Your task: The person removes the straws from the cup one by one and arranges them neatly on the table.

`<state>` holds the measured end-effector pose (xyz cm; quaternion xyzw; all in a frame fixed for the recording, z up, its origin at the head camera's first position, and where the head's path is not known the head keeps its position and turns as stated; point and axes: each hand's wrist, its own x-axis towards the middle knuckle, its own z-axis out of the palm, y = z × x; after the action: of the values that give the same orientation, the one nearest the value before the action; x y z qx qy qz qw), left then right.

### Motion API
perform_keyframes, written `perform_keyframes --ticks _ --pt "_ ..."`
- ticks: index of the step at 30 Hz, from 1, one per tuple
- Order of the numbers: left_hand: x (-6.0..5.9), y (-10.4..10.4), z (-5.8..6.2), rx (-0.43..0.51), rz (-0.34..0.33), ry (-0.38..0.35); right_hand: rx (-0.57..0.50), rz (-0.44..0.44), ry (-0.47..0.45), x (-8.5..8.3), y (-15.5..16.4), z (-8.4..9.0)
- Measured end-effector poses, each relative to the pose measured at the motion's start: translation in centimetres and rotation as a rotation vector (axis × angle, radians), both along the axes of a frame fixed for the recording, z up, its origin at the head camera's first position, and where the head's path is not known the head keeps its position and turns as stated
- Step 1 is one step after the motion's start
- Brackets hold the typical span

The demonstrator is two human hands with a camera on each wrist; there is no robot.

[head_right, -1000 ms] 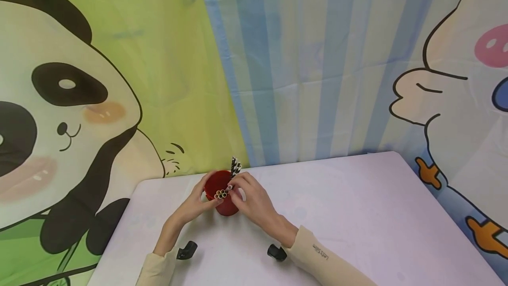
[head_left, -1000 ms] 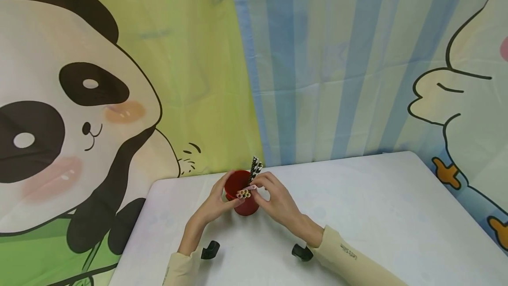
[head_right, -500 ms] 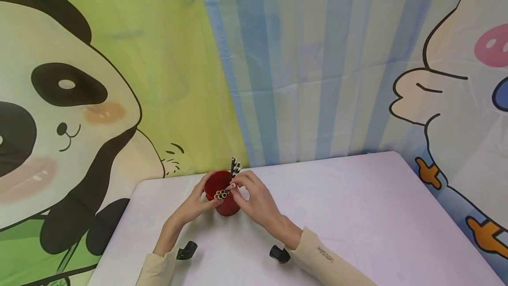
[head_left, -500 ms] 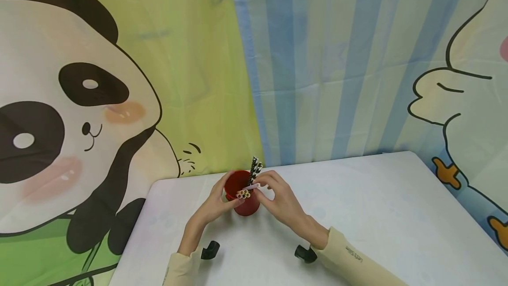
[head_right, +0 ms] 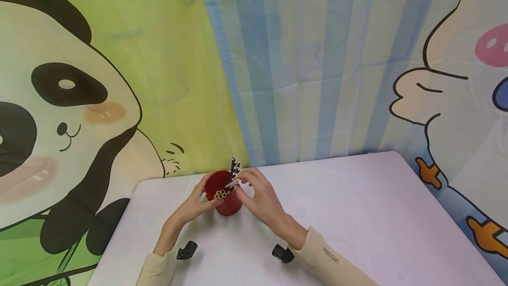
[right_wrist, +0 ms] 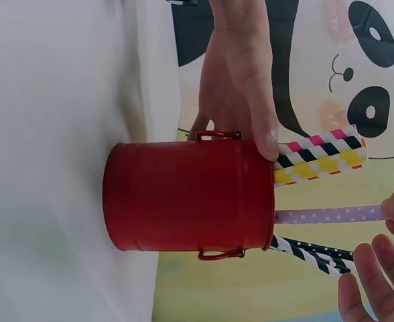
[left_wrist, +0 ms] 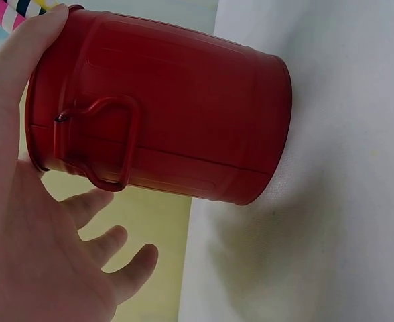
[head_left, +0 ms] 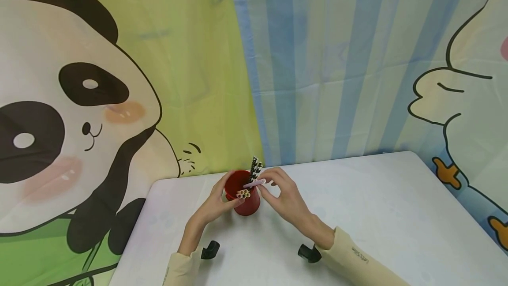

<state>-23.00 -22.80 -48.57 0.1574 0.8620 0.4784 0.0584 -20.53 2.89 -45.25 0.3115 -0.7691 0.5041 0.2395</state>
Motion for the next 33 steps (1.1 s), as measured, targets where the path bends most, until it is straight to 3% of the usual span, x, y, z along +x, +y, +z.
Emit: perform_keyframes --ticks 3,6,18,33 --pt "-0.7 -0.5 -1.5 0.003 0.010 0.010 0.001 -0.008 -0.002 0.1 0.3 0.3" --pt "-1.0 -0.6 -1.9 0.012 0.009 0.010 -0.008 -0.021 -0.007 0.1 0.7 0.5" --pt "-0.7 -0.5 -1.4 0.002 0.016 -0.009 -0.062 -0.056 -0.077 0.6 2.1 1.4" --pt "-1.0 -0.8 -2.0 -0.002 0.020 -0.020 -0.102 -0.074 -0.039 1.5 3.9 3.2"
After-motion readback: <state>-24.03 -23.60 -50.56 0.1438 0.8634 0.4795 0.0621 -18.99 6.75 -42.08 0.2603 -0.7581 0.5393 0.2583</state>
